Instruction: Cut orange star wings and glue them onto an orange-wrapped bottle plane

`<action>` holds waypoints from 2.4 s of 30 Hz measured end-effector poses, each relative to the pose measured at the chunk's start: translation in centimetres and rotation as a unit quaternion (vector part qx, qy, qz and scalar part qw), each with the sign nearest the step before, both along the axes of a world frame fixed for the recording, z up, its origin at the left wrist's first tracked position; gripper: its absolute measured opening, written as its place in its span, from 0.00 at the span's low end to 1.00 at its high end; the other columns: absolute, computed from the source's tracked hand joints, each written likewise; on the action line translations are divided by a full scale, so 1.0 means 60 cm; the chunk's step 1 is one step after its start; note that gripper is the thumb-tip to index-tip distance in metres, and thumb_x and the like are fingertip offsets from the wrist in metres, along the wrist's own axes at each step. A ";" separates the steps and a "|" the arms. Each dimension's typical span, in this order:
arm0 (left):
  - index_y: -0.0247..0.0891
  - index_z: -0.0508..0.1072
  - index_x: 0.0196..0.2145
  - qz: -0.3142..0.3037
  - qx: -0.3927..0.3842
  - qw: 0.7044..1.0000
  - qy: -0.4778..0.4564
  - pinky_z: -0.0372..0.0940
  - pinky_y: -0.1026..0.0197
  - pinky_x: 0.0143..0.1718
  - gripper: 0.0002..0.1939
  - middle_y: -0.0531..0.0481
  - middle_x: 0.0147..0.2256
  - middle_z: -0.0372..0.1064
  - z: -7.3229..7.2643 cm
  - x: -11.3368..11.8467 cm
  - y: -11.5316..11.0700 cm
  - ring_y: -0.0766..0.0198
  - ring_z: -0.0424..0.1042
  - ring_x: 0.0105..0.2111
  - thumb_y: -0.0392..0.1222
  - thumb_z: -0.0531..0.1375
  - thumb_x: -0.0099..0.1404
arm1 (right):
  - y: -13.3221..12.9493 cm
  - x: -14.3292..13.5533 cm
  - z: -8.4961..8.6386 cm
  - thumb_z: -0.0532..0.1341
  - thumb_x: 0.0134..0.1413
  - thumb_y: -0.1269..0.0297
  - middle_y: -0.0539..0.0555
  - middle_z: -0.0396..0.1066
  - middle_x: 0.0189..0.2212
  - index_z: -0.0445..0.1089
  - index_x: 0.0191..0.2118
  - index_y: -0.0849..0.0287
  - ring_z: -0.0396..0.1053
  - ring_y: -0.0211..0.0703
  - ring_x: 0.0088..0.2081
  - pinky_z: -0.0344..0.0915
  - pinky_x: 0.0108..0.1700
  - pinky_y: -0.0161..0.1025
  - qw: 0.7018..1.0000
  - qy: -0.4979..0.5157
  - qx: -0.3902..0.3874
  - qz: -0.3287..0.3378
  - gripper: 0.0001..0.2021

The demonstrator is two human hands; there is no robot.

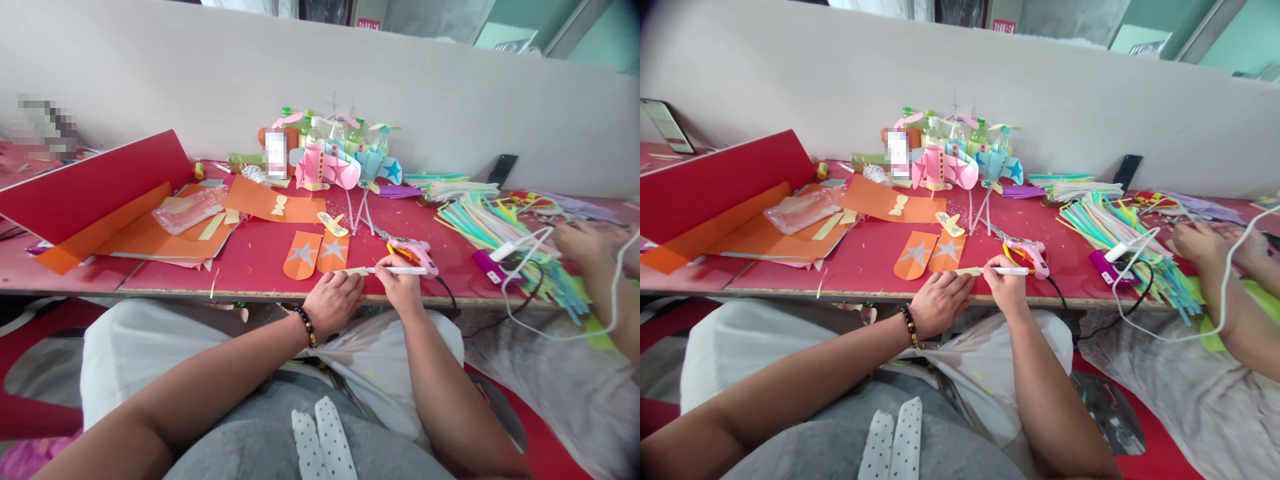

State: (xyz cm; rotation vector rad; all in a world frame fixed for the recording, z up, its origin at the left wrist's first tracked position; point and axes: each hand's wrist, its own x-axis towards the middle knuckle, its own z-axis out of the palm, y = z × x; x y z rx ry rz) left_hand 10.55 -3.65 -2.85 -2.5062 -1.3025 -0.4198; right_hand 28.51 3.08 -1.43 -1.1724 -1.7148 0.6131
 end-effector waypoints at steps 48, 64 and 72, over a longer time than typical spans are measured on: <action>0.34 0.60 0.60 0.000 -0.002 1.000 0.000 0.57 0.51 0.48 0.23 0.41 0.58 0.62 0.002 0.001 0.000 0.54 0.61 0.50 0.46 0.45 0.73 | -0.007 0.000 0.002 0.58 0.49 0.68 0.47 0.64 0.20 0.65 0.25 0.57 0.62 0.38 0.23 0.59 0.27 0.36 1.000 0.004 0.006 -0.007 0.04; 0.34 0.60 0.61 -0.001 0.000 1.000 -0.002 0.58 0.51 0.48 0.23 0.42 0.58 0.62 0.001 0.001 0.001 0.54 0.61 0.51 0.46 0.45 0.73 | -0.006 -0.001 0.003 0.58 0.50 0.67 0.47 0.64 0.20 0.65 0.25 0.57 0.62 0.39 0.24 0.59 0.28 0.37 1.000 -0.004 0.009 -0.009 0.04; 0.34 0.61 0.60 -0.001 0.002 1.000 -0.005 0.58 0.51 0.48 0.23 0.41 0.58 0.62 0.000 0.001 0.000 0.54 0.62 0.50 0.47 0.46 0.73 | -0.006 0.000 0.001 0.58 0.48 0.68 0.47 0.63 0.18 0.63 0.24 0.56 0.61 0.38 0.22 0.59 0.26 0.37 1.000 -0.007 0.008 -0.011 0.05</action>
